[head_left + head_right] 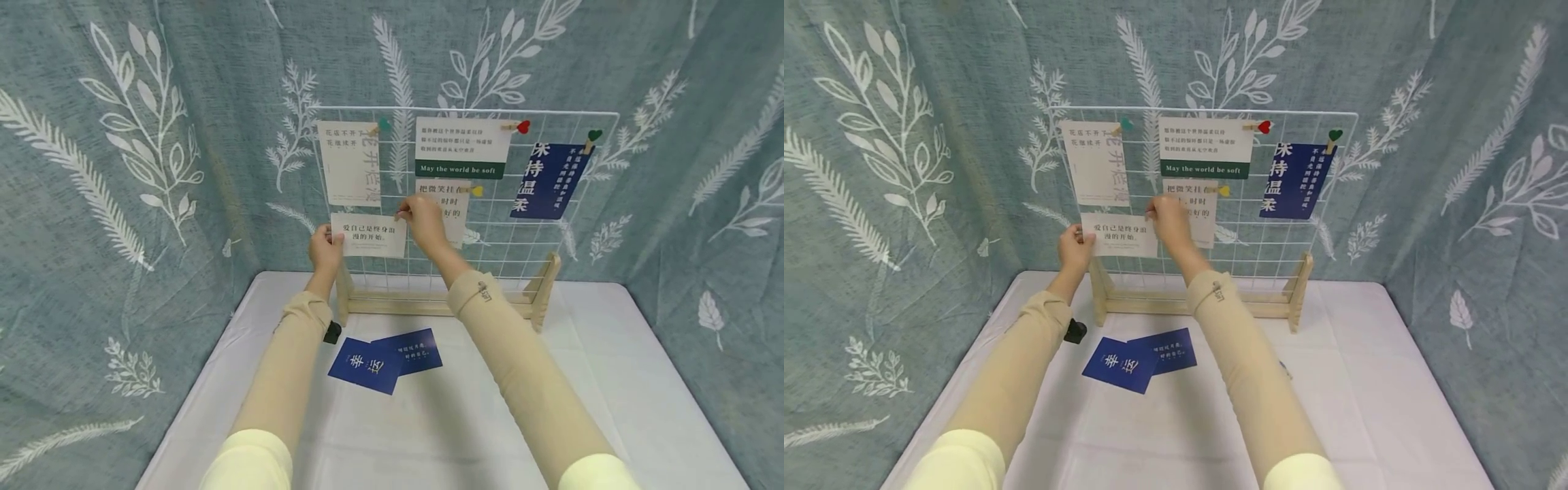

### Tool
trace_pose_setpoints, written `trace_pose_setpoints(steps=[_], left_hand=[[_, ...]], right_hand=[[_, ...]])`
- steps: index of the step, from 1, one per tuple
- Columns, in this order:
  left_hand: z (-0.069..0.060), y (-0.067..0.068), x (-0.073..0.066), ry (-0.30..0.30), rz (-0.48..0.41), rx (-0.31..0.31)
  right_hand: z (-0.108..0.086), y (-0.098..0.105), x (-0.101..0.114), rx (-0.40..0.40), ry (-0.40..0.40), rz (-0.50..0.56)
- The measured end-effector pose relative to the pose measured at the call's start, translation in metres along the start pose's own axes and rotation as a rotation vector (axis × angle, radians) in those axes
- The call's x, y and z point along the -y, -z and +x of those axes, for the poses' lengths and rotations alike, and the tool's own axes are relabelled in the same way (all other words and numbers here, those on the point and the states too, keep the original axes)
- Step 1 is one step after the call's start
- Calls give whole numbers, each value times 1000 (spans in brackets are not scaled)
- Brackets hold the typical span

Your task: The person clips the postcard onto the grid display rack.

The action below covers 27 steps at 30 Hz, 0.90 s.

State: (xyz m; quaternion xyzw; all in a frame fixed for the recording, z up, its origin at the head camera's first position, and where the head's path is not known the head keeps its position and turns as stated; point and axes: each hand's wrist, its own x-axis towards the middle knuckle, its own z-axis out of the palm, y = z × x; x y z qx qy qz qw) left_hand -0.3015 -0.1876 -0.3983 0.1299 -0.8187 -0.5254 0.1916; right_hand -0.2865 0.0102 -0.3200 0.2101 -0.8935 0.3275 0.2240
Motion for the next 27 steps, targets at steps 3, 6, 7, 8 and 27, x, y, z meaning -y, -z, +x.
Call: trace_pose_setpoints(steps=[3, 6, 7, 8, 27], left_hand=[[-6, 0, -7, 9, -15, 0], [-24, 6, -28, 40, 3, 20], [-27, 7, -31, 40, 2, 23], [-30, 8, -33, 36, -4, 23], [-15, -6, -19, 54, -43, -78]], right_hand=[[3, -2, 3, -24, 18, -76], [5, -3, 6, -30, 13, -100], [6, -3, 6, -27, 9, -107], [7, -3, 7, -22, 5, -110], [10, -11, 17, 74, -67, -361]])
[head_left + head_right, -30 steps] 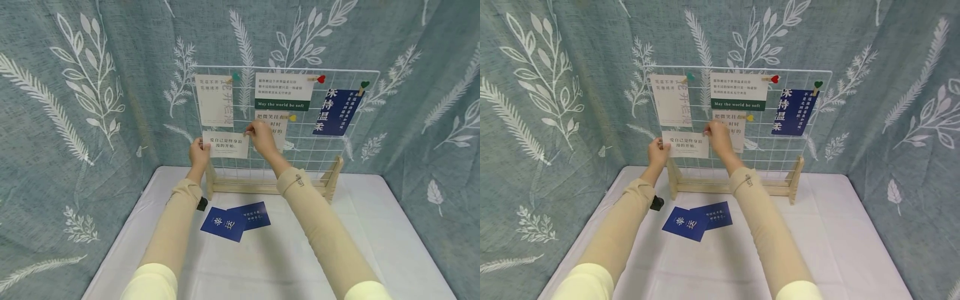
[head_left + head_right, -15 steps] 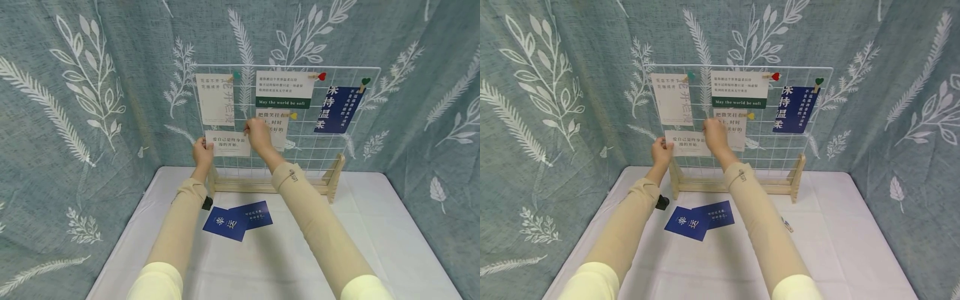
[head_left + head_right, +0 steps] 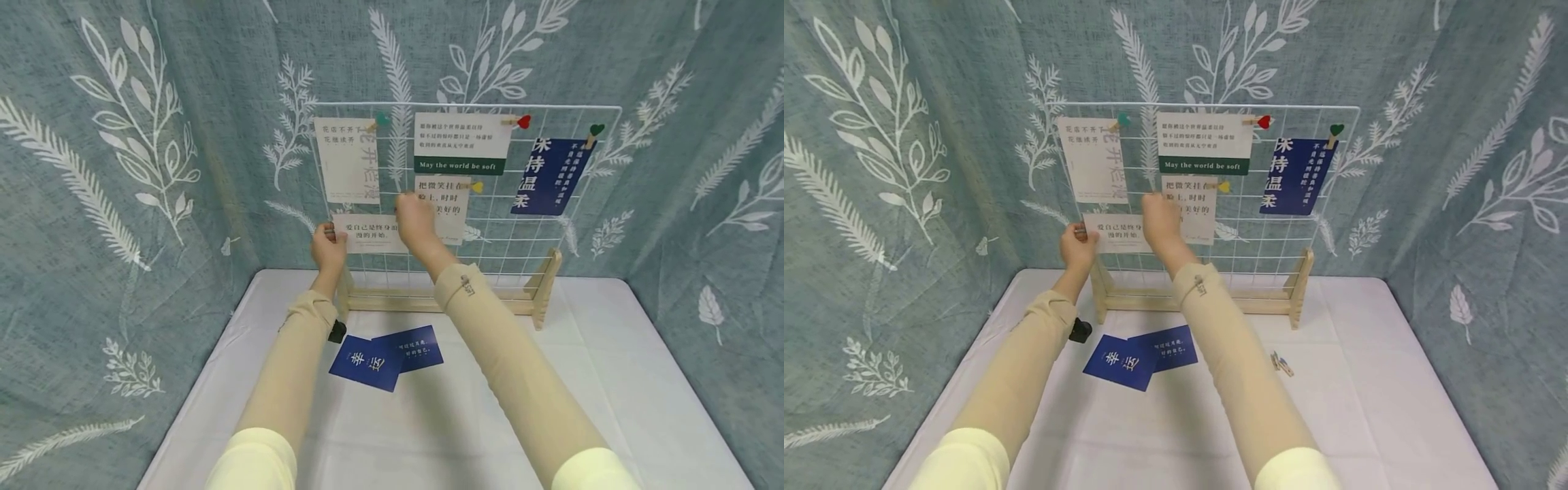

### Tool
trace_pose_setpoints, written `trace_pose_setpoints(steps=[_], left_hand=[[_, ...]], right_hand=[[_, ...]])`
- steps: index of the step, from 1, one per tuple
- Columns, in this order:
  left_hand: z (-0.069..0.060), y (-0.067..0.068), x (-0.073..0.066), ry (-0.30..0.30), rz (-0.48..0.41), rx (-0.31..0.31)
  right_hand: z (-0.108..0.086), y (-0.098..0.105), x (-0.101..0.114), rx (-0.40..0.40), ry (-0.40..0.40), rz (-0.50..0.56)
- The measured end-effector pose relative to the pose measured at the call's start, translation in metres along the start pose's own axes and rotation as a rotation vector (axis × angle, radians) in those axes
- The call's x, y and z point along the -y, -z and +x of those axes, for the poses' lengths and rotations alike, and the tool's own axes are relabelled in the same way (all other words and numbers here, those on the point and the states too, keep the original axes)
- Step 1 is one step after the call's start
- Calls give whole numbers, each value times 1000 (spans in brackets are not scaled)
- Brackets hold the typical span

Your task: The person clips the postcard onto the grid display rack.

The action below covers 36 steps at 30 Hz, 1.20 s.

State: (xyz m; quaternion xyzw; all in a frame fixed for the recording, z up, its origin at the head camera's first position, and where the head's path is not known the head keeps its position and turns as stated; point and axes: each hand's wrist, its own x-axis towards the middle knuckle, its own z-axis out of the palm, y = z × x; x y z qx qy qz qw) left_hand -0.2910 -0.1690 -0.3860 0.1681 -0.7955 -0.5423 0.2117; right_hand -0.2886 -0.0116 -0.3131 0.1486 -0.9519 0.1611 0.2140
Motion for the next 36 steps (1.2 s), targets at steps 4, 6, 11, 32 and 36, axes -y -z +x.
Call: trace_pose_setpoints(steps=[4, 6, 11, 32, 36], left_hand=[[-12, 3, -8, -49, -8, -37], [-15, 4, -8, -61, -27, -46], [-17, 10, -7, -101, -49, -67], [-15, 15, -19, -137, -54, -61], [-17, 17, -19, -136, -77, -51]], right_hand=[[-2, -2, -2, -2, 11, 1], [-4, -3, -4, -12, 21, 6], [-9, -5, -8, -40, 61, 57], [-21, 3, -19, -65, 170, 165], [-29, 3, -21, -73, 180, 172]])
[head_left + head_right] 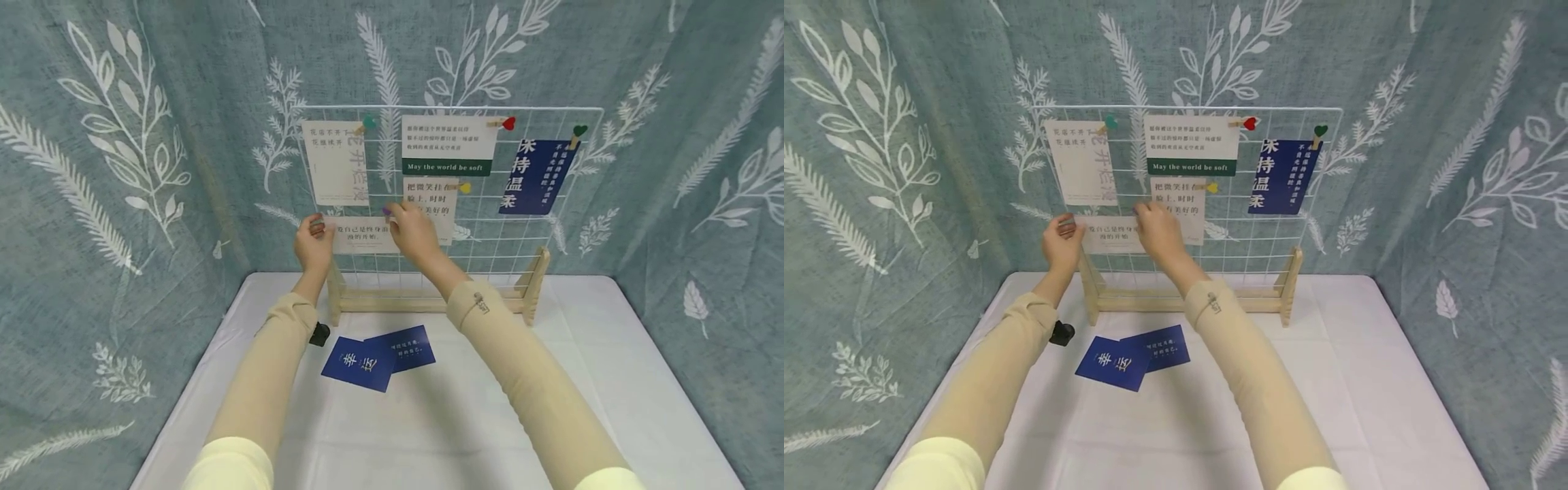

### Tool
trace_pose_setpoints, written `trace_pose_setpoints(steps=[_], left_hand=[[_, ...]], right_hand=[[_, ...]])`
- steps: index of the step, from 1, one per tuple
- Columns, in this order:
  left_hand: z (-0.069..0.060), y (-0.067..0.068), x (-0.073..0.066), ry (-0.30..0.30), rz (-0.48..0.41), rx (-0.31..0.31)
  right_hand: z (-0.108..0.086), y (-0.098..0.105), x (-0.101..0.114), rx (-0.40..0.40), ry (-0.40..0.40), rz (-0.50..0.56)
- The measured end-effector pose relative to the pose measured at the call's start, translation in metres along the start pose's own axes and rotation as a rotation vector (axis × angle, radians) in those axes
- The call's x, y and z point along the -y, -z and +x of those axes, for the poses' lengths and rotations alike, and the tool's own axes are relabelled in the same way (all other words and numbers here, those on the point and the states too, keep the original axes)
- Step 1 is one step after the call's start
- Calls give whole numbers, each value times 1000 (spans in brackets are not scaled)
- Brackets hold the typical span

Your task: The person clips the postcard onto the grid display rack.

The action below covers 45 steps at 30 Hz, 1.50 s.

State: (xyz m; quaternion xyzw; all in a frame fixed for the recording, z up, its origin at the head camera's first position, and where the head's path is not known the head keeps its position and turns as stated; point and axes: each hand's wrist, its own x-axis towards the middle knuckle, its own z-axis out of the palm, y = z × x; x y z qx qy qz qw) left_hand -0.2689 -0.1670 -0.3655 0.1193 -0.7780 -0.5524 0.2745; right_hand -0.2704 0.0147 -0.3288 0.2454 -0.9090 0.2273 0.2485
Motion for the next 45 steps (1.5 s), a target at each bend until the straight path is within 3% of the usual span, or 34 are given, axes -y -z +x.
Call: trace_pose_setpoints(steps=[4, 9, 19, 33, 39, 45], left_hand=[[-2, 4, 0, -6, -30, 4], [-5, 8, 1, -60, -34, 14], [-11, 12, 6, -126, -12, 2], [-28, 17, 13, -146, -19, 62], [-33, 17, 16, -209, 11, 83], [-46, 23, 26, -183, 61, 151]], right_hand=[[-7, -1, 0, 17, -35, 7], [-16, 0, -4, -11, -64, 38], [-33, 2, -11, -46, -20, 93], [-52, 8, -21, -46, 14, 101], [-59, 12, -26, -49, 18, 90], [-71, 12, -33, -11, -24, 82]])
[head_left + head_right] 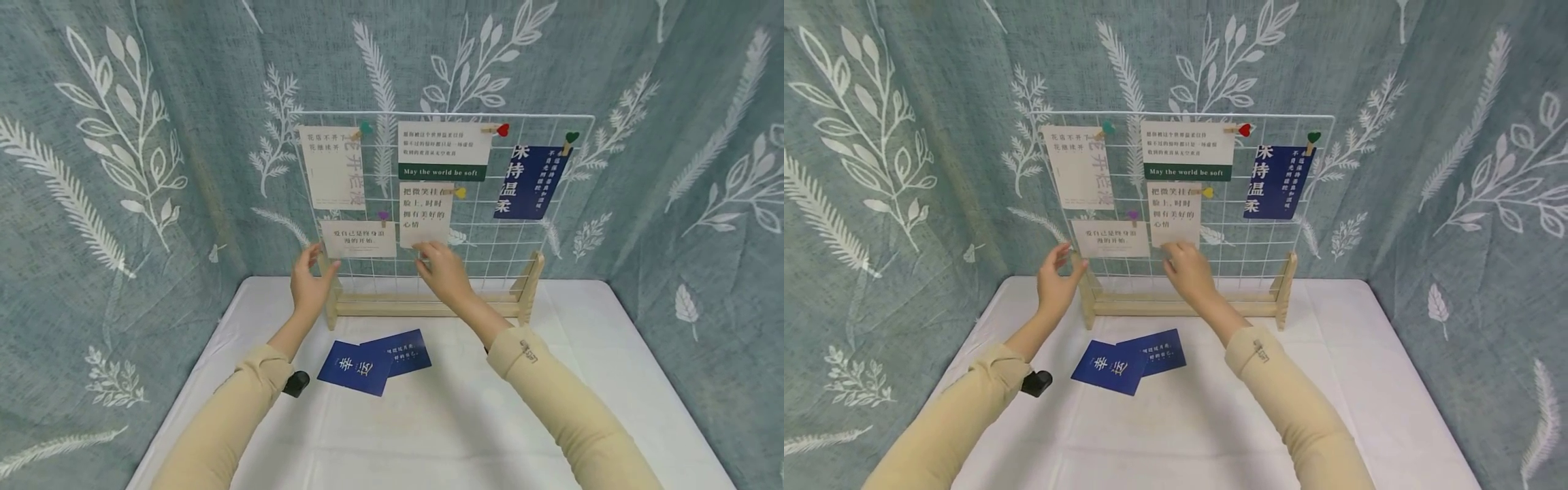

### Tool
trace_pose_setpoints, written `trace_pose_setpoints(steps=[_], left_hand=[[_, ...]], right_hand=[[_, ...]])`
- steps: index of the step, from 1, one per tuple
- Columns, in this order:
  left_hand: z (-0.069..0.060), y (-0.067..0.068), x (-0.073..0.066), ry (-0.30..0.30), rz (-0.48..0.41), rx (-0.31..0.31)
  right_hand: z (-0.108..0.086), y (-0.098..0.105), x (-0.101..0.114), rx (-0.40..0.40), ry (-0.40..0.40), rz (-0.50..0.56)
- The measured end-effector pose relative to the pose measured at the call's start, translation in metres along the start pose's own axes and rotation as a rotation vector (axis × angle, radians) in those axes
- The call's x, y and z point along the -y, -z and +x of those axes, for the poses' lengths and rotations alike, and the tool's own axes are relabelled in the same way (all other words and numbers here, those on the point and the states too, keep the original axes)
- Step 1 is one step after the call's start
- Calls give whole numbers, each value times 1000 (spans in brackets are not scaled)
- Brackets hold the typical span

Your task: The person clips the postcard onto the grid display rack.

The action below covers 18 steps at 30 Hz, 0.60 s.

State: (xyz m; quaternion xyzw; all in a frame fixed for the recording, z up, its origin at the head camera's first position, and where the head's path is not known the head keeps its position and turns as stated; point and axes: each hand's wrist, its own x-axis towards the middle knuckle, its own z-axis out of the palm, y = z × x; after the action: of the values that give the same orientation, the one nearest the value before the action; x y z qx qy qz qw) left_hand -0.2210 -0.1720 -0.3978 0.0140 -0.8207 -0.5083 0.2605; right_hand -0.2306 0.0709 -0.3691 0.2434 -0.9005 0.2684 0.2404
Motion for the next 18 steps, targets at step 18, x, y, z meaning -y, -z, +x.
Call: trace_pose_setpoints(steps=[18], left_hand=[[-46, -1, 32, 158, 144, 275]], right_hand=[[-43, -10, -30, 58, -128, 7]])
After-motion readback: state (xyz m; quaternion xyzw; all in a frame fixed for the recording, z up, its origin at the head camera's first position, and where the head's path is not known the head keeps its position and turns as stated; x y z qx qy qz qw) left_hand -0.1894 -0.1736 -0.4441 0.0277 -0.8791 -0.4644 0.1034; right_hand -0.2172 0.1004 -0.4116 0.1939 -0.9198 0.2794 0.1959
